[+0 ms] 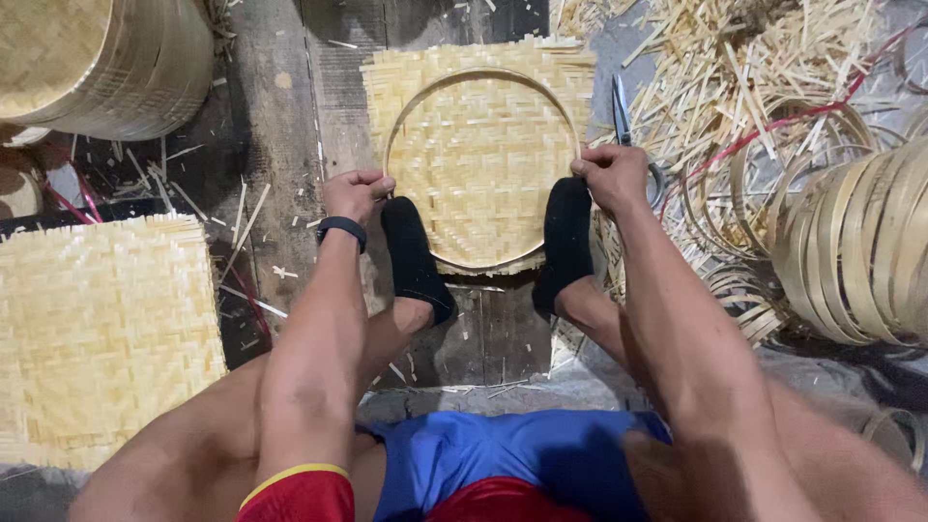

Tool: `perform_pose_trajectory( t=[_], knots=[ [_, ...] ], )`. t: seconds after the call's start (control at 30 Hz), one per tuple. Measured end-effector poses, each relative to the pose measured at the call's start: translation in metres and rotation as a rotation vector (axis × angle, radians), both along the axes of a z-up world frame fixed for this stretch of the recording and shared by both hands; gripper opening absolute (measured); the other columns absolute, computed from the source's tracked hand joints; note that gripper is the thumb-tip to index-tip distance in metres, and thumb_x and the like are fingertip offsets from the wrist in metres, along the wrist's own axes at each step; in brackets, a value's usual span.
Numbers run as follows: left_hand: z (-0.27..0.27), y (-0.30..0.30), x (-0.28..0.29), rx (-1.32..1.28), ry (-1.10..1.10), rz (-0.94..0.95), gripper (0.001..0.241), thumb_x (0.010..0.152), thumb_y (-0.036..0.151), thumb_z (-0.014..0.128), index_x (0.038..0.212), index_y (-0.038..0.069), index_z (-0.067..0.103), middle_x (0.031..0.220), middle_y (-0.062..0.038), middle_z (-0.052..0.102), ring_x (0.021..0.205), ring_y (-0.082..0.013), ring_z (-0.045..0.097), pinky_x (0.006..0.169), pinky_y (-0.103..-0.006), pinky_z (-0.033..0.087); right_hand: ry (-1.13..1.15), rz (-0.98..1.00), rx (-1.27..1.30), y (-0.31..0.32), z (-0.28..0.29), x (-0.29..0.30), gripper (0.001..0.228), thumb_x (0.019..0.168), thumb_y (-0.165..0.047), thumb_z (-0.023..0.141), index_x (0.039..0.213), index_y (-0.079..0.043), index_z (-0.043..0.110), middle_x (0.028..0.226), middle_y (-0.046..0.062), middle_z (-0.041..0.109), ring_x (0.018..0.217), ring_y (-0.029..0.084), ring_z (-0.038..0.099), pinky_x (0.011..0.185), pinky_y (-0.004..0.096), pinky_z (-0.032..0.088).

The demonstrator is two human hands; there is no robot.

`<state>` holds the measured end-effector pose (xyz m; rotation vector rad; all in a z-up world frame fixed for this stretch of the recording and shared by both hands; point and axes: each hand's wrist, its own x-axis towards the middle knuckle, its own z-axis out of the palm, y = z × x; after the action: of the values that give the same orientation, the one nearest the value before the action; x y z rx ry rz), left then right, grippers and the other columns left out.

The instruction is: The person places a circular bamboo rim onto a woven bamboo mat, presses it down, and trims the excess bamboo with shears before fitting the pieces together using a circular wooden mold.

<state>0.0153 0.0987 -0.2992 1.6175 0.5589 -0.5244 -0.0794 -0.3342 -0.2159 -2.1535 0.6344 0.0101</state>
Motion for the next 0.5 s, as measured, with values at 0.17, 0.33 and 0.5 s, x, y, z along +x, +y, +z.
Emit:
perform_pose_trajectory(
  t=[0.17, 0.33, 0.5],
  knots=[
    [0.045, -0.005, 0.014, 0.181, 0.022, -0.187, 0.020, 0.078, 0.004, 0.088, 0.095, -0.001, 0.079, 0.084, -0.009, 0.077, 0.072, -0.0157, 0.073, 0.065, -0.0282, 0.061, -0.014, 0.088, -0.121, 0.022, 0.036, 0.002, 0.022, 0.084, -0.013, 0.082, 0.104, -0.003, 0.080, 0.093, 0.014, 0.076, 0.084, 0.022, 0.072, 0.080, 0.035, 0.057],
    [0.124, -0.049, 0.047, 0.778, -0.513, -0.452, 0.042, 0.074, 0.015, 0.087, 0.112, 0.007, 0.075, 0.123, -0.018, 0.067, 0.119, -0.0320, 0.059, 0.105, -0.0435, 0.047, -0.043, 0.609, -0.437, 0.125, 0.059, -0.015, 0.072, 0.090, -0.045, 0.064, 0.141, 0.002, 0.043, 0.149, 0.028, 0.043, 0.147, 0.040, 0.037, 0.130, 0.052, 0.027],
    [0.108, -0.122, 0.093, 0.598, -1.174, -0.685, 0.038, 0.096, 0.031, 0.080, 0.128, 0.010, 0.074, 0.141, -0.018, 0.061, 0.132, -0.0398, 0.049, 0.110, -0.0498, 0.036, -0.235, 0.997, -0.791, 0.212, 0.035, -0.047, 0.070, 0.090, -0.044, 0.059, 0.143, 0.001, 0.049, 0.153, 0.028, 0.038, 0.147, 0.046, 0.026, 0.118, 0.068, 0.013]
  ],
)
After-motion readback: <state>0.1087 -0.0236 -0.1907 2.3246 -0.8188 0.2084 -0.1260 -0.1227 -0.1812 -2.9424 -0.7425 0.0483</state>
